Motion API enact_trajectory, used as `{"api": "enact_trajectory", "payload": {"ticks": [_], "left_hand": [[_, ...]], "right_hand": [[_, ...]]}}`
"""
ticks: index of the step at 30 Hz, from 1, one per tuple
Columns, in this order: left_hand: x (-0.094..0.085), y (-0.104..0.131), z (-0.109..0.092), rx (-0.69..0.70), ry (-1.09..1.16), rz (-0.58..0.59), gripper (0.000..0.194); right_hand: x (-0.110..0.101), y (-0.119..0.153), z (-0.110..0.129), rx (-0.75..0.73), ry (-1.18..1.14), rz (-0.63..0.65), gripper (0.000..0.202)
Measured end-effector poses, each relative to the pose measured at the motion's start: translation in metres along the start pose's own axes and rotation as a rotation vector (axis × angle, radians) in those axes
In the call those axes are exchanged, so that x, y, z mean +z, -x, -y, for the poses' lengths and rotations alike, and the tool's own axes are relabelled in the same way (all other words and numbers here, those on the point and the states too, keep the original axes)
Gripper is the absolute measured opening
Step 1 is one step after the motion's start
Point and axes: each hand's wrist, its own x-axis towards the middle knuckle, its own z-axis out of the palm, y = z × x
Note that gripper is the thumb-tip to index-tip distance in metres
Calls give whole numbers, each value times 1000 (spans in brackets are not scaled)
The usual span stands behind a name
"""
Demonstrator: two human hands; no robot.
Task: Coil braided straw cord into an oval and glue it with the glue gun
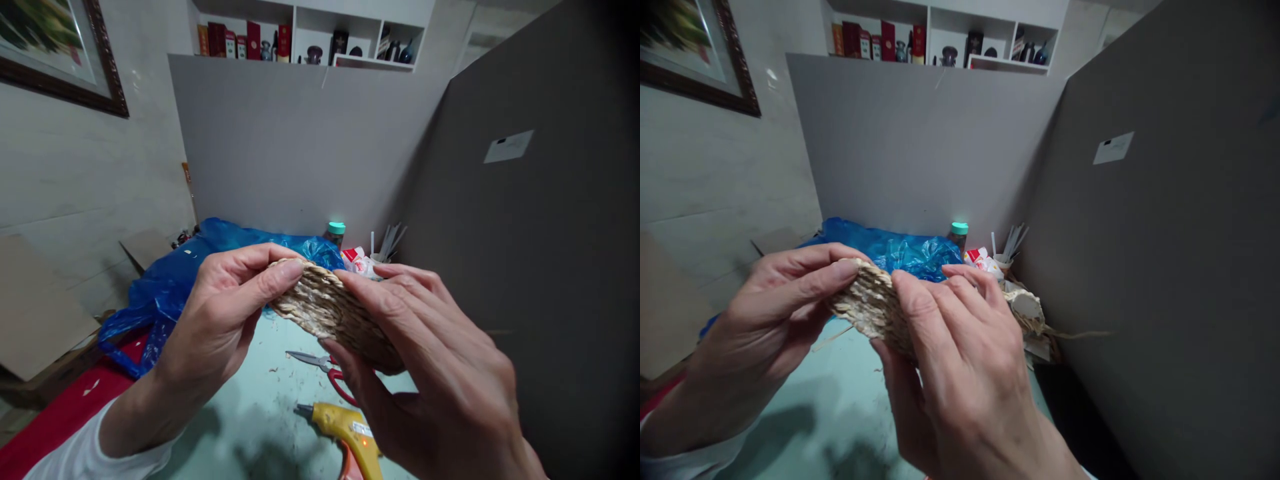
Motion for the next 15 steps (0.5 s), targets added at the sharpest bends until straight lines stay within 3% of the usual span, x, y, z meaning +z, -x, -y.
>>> {"api": "enact_trajectory", "payload": {"ticks": [4,7,9,15], "left_hand": [[-3,-2,-1,3,22,38,11],[-10,-5,-1,-36,61,100,38],[-14,-7,1,-52,55,76,49],[-16,-13,7,136,-59,-15,31]], "right_hand": [[-2,-1,-2,-3,46,-10,32],[-2,-1,-4,0,95,-22,33],[-3,0,-5,-1,111,-25,32],[-4,0,-5,0,113,-14,33]]}}
